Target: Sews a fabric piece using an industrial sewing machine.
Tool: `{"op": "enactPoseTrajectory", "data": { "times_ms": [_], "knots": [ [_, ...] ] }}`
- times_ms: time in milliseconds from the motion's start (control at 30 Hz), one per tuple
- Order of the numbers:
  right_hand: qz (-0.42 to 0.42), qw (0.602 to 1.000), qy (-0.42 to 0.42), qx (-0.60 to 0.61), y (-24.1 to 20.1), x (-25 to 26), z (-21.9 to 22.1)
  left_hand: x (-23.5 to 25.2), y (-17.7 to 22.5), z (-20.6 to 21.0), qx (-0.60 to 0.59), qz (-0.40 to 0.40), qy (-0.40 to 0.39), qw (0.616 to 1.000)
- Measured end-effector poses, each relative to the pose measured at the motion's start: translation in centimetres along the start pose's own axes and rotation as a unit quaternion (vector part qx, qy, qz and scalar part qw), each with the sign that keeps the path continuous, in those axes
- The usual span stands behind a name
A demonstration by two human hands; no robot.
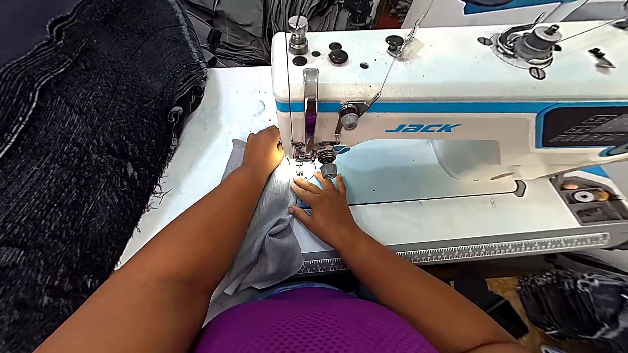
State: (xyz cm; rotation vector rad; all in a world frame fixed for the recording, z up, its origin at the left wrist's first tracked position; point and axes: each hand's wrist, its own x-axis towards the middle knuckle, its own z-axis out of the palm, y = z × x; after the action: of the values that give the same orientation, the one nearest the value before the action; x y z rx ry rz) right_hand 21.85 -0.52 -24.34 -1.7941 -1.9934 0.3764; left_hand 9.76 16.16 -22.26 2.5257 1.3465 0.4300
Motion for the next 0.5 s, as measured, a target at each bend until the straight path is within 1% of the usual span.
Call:
{"op": "enactPoseTrajectory", "data": {
  "times_ms": [67,167,267,333,367,400,433,467,500],
  "knots": [
    [0.001,1.0,-0.008,0.001,0.1,0.0,0.0,-0.1,-0.7,-0.9,0.001,-0.028,-0.022,0.999],
    [-0.007,1.0,-0.005,-0.01,0.3,0.0,0.1,-2.3,-3.7,-3.0,-0.013,-0.125,-0.049,0.991],
    [-0.01,1.0,-0.026,-0.013,0.4,0.1,0.3,-7.8,-5.5,-5.3,-0.065,-0.189,-0.086,0.976],
    [-0.031,0.997,-0.065,0.011,-0.8,0.0,-0.4,-12.5,-6.0,-6.3,-0.083,-0.192,-0.099,0.973],
    [-0.065,0.995,-0.078,0.014,-2.3,-0.1,-1.1,-15.1,-6.1,-6.7,-0.087,-0.173,-0.079,0.978],
    [-0.144,0.989,-0.047,0.001,-4.1,-0.2,-1.7,-17.6,-5.8,-7.2,-0.073,-0.128,-0.042,0.988],
    [-0.255,0.966,0.022,-0.03,-6.2,-0.2,-2.0,-20.1,-5.2,-7.8,-0.038,-0.055,0.01,0.998],
    [-0.352,0.931,0.066,-0.067,-8.4,0.2,-2.6,-22.1,-4.4,-8.3,0.007,0.034,0.078,0.996],
    [-0.412,0.903,0.07,-0.1,-10.8,0.4,-3.5,-23.7,-3.2,-9.1,0.037,0.109,0.146,0.983]
  ]
}}
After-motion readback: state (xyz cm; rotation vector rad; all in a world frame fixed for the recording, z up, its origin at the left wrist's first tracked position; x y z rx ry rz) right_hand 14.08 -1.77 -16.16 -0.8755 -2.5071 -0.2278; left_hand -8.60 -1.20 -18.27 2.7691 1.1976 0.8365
